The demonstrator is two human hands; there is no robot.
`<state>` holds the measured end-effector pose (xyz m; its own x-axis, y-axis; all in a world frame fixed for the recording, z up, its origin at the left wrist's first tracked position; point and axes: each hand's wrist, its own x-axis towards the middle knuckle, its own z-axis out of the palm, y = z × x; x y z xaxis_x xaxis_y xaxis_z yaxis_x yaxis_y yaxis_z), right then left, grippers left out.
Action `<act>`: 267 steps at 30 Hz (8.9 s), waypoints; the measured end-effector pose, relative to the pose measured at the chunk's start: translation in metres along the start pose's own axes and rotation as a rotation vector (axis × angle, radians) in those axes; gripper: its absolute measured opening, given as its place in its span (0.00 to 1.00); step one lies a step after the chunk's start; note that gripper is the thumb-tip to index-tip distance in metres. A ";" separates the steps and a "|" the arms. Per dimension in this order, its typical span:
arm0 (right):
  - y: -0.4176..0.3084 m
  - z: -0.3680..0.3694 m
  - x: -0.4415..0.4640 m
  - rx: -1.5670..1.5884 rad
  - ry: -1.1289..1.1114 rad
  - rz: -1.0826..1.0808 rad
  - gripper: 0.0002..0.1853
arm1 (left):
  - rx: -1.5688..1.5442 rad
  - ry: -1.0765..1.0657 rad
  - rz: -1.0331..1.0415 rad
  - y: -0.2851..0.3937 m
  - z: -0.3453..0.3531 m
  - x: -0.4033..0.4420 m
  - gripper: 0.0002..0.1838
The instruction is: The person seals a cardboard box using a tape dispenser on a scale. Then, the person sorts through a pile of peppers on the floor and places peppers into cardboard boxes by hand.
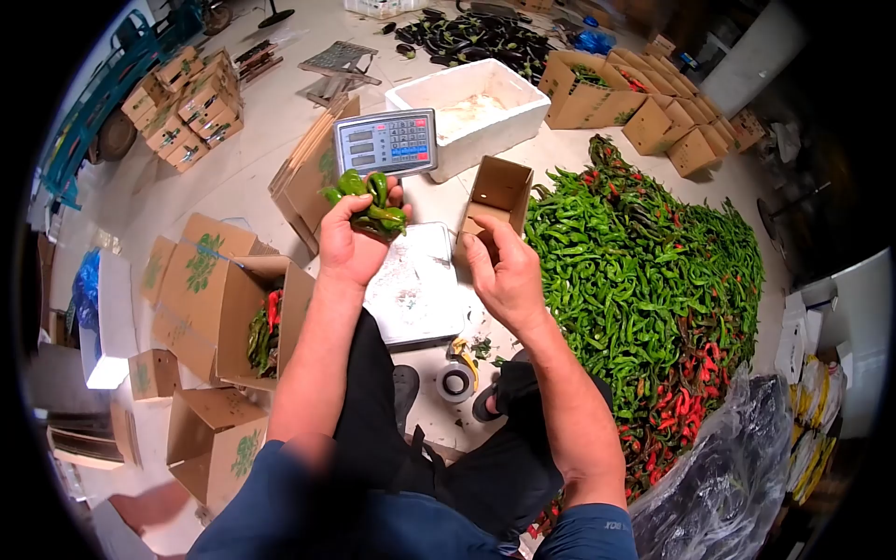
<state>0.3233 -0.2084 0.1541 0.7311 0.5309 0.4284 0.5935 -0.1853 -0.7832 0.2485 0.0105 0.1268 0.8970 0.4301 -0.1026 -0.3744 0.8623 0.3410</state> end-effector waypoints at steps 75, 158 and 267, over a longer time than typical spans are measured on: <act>0.406 -0.092 -0.290 -0.764 0.147 0.776 0.18 | 1.144 1.017 -0.997 -0.028 -0.181 -0.200 0.20; 0.426 -0.244 -0.199 0.895 0.387 1.222 0.16 | 0.786 0.091 -0.749 -0.487 -0.179 0.094 0.19; 0.495 -0.213 -0.166 0.743 1.012 0.985 0.19 | 0.395 0.317 -1.027 -0.426 -0.240 0.053 0.19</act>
<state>0.5672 -0.5648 -0.2088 0.8043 -0.3460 -0.4830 -0.2918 0.4781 -0.8284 0.3988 -0.2702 -0.2484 0.6160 -0.3322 -0.7143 0.6510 0.7252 0.2242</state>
